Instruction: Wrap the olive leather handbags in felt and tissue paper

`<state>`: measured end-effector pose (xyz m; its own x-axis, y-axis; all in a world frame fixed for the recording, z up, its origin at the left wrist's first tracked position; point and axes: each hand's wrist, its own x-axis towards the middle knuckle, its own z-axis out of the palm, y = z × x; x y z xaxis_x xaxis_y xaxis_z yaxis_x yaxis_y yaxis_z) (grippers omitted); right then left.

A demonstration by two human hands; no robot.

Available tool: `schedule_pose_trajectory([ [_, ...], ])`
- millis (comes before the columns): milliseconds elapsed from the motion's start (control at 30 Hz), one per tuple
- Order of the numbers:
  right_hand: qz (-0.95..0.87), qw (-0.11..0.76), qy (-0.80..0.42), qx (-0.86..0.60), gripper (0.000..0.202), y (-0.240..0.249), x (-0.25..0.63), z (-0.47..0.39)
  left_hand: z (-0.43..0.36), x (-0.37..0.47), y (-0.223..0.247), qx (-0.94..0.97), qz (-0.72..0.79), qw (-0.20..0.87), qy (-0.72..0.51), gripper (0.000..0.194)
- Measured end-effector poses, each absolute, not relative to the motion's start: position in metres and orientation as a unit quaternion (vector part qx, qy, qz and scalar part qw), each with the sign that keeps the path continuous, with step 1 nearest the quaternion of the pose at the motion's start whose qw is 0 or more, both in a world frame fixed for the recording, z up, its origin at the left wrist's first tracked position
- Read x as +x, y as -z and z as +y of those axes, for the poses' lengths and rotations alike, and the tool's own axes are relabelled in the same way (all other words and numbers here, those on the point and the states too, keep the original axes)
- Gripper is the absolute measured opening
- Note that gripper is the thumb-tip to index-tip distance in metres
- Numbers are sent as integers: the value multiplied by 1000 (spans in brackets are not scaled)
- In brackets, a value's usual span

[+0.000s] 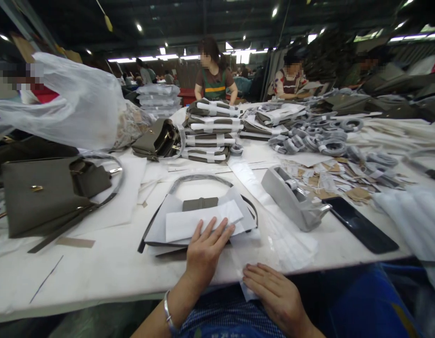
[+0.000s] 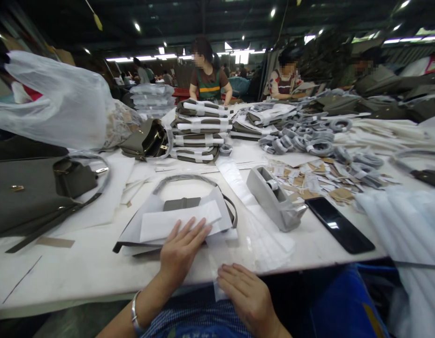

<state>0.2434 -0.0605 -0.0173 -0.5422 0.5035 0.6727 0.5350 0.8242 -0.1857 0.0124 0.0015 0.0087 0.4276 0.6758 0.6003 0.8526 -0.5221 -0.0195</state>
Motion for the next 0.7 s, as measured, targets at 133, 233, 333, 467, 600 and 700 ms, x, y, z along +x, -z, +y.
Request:
schedule_pose_trajectory([
  [133, -887, 357, 35, -289, 32, 16, 252, -73, 3, 13, -6, -823, -460, 168, 287, 40],
  [233, -895, 347, 47, -276, 33, 19, 258, -81, 4, 14, -5, -822, -456, 173, 295, 40],
  [333, -900, 340, 67, -264, 34, 23, 262, -85, 4, 14, -4, -818, -458, 177, 299, 38],
  [467, -896, 353, 57, -262, 35, 18, 263, -83, 4, 14, -4, -821, -455, 172, 299, 37],
  [600, -892, 364, -5, -268, 25, -4, 266, -73, 4, 13, -5, -826, -449, 168, 296, 38],
  [700, -880, 380, -35, -285, 31, -14, 273, -65, 4, 12, -5, -828, -446, 168, 294, 38],
])
